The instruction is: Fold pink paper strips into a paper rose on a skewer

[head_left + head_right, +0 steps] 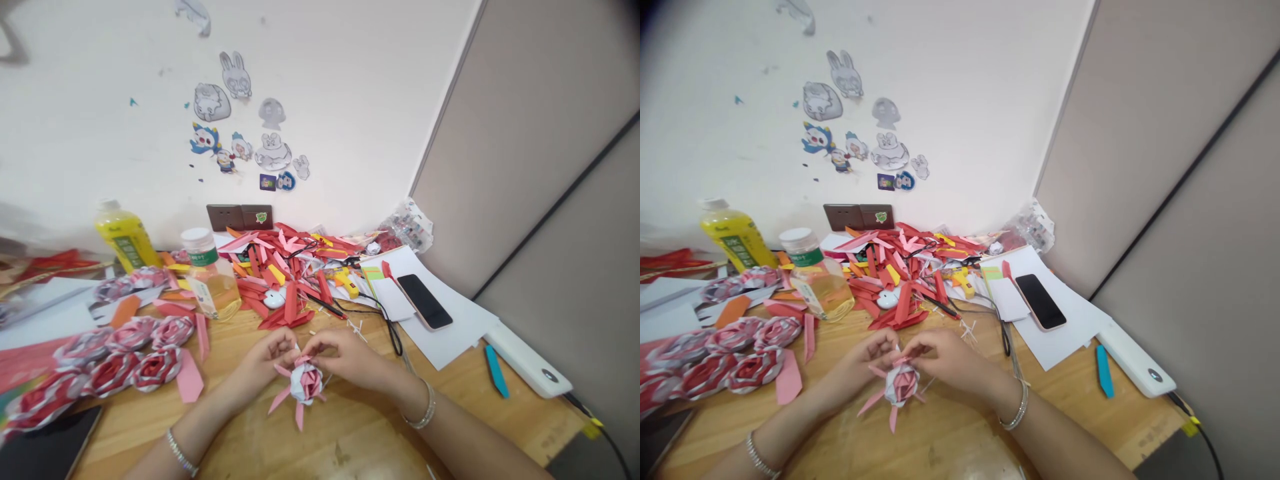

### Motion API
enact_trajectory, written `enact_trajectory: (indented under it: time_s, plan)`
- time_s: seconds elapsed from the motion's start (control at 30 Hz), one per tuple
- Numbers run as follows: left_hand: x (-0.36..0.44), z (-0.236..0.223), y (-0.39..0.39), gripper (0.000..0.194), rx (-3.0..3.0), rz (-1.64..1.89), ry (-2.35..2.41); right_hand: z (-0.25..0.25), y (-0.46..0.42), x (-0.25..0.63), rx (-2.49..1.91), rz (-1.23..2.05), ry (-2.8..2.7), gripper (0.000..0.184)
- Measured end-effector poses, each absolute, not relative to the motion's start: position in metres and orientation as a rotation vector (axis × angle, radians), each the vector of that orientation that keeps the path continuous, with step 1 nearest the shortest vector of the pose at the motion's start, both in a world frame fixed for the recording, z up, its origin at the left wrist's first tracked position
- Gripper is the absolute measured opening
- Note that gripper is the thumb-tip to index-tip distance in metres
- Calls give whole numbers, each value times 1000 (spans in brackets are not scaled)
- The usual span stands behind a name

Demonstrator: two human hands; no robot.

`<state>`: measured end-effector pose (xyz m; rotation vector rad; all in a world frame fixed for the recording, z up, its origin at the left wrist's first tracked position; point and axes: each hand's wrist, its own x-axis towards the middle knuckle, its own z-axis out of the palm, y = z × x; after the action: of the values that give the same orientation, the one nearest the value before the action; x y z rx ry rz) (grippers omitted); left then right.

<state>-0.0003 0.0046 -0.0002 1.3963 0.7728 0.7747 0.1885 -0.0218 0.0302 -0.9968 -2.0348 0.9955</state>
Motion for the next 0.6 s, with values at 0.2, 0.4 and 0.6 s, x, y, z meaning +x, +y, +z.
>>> enact_trajectory:
  time_s: [0.2, 0.4, 0.6]
  plan:
    - [0, 0, 3, 36, 1419, 743, 757, 32, -25, 186, -1038, 1029, -2015, 8]
    - [1, -2, 3, 39, 1445, 703, 782, 35, -28, 186, -971, 832, -2176, 9]
    - [2, -3, 4, 40, 1418, 732, 778, 31, -26, 187, -851, 694, -2277, 15]
